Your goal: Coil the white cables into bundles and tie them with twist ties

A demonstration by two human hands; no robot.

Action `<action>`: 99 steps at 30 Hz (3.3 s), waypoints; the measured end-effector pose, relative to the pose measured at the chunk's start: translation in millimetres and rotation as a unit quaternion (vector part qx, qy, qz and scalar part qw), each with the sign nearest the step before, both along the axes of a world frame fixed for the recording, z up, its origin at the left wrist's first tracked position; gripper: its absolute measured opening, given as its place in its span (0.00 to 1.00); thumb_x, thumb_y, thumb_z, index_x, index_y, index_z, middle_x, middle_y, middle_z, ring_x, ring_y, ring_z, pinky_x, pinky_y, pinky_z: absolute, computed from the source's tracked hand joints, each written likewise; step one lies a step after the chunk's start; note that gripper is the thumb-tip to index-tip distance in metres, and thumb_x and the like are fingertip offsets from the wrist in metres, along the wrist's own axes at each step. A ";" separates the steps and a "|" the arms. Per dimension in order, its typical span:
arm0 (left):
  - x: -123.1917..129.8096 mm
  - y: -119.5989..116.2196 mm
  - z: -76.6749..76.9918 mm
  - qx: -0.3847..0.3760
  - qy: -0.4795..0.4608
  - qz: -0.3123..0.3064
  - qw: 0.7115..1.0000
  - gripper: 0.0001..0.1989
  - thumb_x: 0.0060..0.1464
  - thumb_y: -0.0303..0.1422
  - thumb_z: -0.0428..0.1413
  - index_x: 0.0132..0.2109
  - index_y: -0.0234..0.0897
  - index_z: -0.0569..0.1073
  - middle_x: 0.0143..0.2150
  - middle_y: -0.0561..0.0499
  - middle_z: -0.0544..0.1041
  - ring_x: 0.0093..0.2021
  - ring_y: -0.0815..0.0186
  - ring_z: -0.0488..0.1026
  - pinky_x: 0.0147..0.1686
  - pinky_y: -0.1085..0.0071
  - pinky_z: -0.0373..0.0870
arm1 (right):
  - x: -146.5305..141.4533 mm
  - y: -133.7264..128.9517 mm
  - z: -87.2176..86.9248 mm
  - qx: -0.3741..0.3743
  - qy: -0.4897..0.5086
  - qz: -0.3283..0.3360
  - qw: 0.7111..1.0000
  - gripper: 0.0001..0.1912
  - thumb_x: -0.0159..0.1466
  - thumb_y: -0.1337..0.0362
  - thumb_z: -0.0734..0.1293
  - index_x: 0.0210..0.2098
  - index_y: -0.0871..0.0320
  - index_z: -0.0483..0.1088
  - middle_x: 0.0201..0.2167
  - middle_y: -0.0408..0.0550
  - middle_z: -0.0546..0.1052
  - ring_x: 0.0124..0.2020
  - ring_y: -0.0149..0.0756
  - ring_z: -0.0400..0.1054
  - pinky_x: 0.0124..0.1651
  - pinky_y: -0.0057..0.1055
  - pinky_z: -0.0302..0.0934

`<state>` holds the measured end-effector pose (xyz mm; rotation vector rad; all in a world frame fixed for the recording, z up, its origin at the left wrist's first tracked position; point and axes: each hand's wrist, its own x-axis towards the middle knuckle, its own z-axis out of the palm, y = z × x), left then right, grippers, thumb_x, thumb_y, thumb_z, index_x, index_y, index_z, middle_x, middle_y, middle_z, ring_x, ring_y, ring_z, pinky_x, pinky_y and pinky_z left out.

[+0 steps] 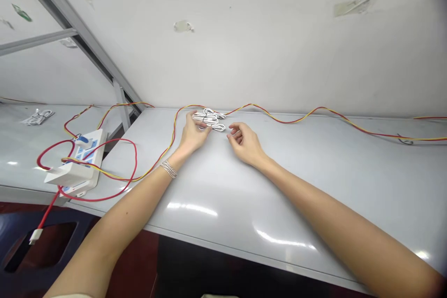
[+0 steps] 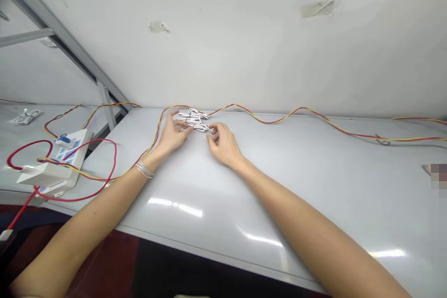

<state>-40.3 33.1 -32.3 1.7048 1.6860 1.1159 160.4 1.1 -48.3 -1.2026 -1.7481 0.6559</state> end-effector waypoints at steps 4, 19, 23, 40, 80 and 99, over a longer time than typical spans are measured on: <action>1.4 -7.5 8.0 0.030 0.104 -0.039 0.993 0.39 0.49 0.27 0.61 0.65 0.41 0.55 0.51 0.48 0.77 0.26 0.70 0.70 0.39 0.65 0.70 | -0.3 0.1 -0.6 0.002 -0.001 -0.001 1.000 0.14 0.62 0.63 0.64 0.47 0.58 0.67 0.40 0.50 0.73 0.28 0.30 0.69 0.36 0.33 0.66; 15.8 -22.1 14.3 0.074 0.164 -0.194 0.964 0.10 0.60 0.32 0.52 0.45 0.36 0.77 0.44 0.44 0.75 0.37 0.62 0.73 0.38 0.66 0.69 | 0.3 0.2 0.7 0.031 -0.027 -0.039 0.998 0.28 0.57 0.64 0.70 0.56 0.60 0.66 0.45 0.54 0.70 0.32 0.33 0.67 0.43 0.38 0.67; 23.0 -24.7 15.3 -0.053 -0.041 -0.185 0.980 0.12 0.62 0.37 0.51 0.45 0.34 0.73 0.26 0.50 0.73 0.19 0.69 0.67 0.20 0.73 0.62 | 0.2 1.5 1.5 0.005 0.040 -0.043 0.998 0.30 0.56 0.56 0.72 0.55 0.60 0.66 0.41 0.51 0.73 0.29 0.33 0.68 0.38 0.37 0.67; 27.5 -23.7 1.4 -0.054 -0.260 -0.175 0.948 0.27 0.48 0.29 0.64 0.52 0.42 0.59 0.38 0.54 0.72 0.26 0.70 0.76 0.30 0.66 0.80 | 0.5 0.6 7.3 -0.072 0.053 0.062 0.994 0.15 0.63 0.59 0.65 0.46 0.58 0.74 0.33 0.49 0.80 0.30 0.35 0.71 0.36 0.34 0.67; 19.0 -26.2 12.5 0.117 0.113 -0.173 0.972 0.06 0.55 0.31 0.56 0.40 0.36 0.75 0.38 0.49 0.80 0.29 0.68 0.75 0.35 0.71 0.70 | 1.4 0.8 8.3 -0.134 0.193 0.073 0.969 0.33 0.58 0.54 0.69 0.59 0.61 0.60 0.26 0.42 0.76 0.23 0.32 0.69 0.30 0.31 0.65; 23.3 -24.1 12.6 0.071 -0.108 -0.143 0.981 0.09 0.50 0.36 0.62 0.35 0.33 0.77 0.32 0.49 0.79 0.22 0.70 0.73 0.21 0.76 0.66 | 5.8 -1.3 15.7 -0.135 0.072 0.160 0.975 0.23 0.64 0.46 0.63 0.24 0.60 0.67 0.19 0.41 0.67 0.22 0.27 0.57 0.28 0.27 0.52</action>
